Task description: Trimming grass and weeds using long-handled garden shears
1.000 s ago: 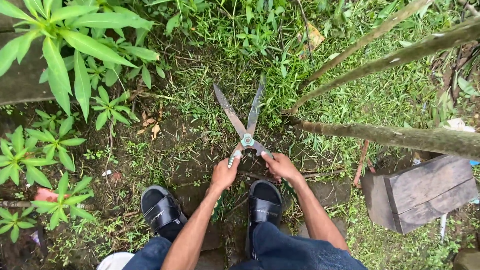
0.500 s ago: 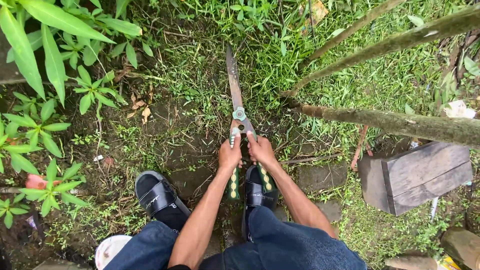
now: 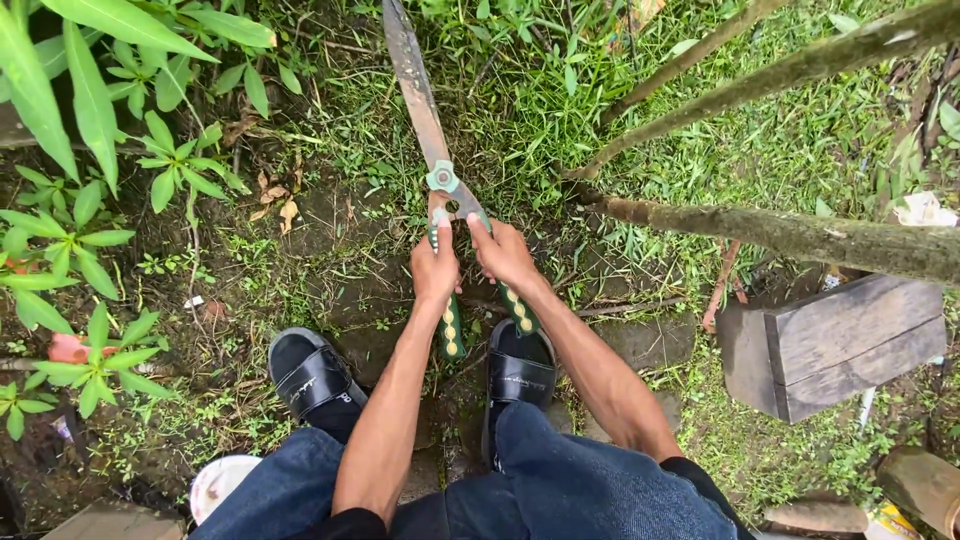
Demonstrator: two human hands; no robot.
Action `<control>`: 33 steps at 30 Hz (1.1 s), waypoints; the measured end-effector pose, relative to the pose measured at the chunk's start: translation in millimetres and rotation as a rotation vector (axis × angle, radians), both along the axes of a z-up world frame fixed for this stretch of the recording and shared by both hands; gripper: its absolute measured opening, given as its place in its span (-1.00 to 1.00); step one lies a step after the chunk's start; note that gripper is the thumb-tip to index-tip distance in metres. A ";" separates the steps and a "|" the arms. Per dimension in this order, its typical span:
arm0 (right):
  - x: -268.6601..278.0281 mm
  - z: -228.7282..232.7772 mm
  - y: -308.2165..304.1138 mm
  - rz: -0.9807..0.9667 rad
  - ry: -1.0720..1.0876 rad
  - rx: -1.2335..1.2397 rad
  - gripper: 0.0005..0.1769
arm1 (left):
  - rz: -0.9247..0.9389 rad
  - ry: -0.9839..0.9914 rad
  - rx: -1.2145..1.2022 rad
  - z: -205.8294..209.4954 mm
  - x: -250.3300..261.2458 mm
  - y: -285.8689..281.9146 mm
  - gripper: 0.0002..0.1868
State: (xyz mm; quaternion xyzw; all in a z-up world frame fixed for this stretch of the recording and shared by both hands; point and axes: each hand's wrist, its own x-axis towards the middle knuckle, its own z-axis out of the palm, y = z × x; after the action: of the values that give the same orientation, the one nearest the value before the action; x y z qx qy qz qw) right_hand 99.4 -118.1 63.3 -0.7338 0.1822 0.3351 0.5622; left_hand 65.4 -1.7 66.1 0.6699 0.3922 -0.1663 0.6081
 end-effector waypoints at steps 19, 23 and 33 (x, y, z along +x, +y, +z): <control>-31.0 -17.7 -65.7 0.078 0.231 -0.001 -0.55 | -0.372 0.136 -0.118 -69.0 -48.2 18.7 -0.60; -35.1 -36.9 -35.7 0.040 0.193 -0.026 -0.52 | -0.237 0.152 -0.055 -60.6 -41.0 -5.8 -0.60; -40.9 -36.3 -14.7 -0.099 0.171 -0.003 -0.50 | -0.049 0.136 -0.040 -42.2 -37.7 -14.1 -0.60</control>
State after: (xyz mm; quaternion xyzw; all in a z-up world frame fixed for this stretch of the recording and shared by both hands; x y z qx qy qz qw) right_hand 58.5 -132.8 27.1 -0.6936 0.2660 0.3679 0.5593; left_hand 27.7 -15.8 23.9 0.6541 0.4127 -0.2344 0.5889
